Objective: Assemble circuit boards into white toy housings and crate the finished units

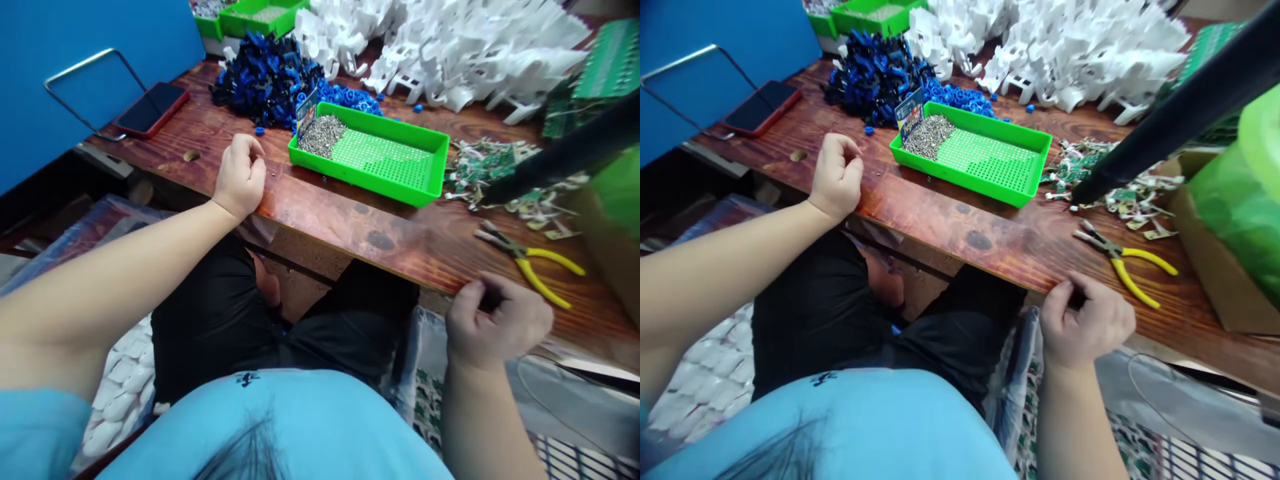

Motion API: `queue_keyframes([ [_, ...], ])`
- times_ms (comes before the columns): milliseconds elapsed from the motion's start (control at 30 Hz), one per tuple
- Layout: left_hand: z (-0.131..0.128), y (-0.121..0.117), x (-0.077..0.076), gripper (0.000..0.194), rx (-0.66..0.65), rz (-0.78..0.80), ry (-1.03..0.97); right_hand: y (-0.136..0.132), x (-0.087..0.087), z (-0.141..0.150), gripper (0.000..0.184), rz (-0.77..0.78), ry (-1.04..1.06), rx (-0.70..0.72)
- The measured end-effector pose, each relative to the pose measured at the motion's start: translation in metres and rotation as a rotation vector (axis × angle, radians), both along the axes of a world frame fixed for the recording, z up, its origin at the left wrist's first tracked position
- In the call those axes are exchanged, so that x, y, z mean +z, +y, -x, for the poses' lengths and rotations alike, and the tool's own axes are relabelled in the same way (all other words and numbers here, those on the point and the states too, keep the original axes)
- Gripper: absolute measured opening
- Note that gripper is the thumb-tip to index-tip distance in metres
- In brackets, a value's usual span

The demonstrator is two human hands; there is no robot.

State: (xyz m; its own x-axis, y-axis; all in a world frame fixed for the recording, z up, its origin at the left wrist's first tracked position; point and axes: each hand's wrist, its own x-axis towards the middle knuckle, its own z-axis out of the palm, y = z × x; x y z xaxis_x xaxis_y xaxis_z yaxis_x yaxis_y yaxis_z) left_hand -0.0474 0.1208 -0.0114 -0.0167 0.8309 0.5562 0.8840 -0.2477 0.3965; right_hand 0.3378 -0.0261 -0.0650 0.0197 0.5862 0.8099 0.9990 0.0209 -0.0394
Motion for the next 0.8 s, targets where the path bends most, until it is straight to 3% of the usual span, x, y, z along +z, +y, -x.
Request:
queue_keyframes([
  [233, -0.007, -0.005, 0.007, 0.015, -0.019, 0.023, -0.006, 0.001, -0.003, -0.003, 0.018, -0.090, -0.035, 0.089],
  [400, -0.008, -0.008, 0.011, 0.011, -0.028, 0.100, 0.015, 0.002, -0.007, -0.001, 0.019, -0.152, -0.032, 0.078],
  [800, -0.013, -0.013, 0.013, 0.010, -0.020, 0.133, 0.010, 0.000, -0.002, 0.001, 0.021, -0.138, -0.003, 0.097],
])
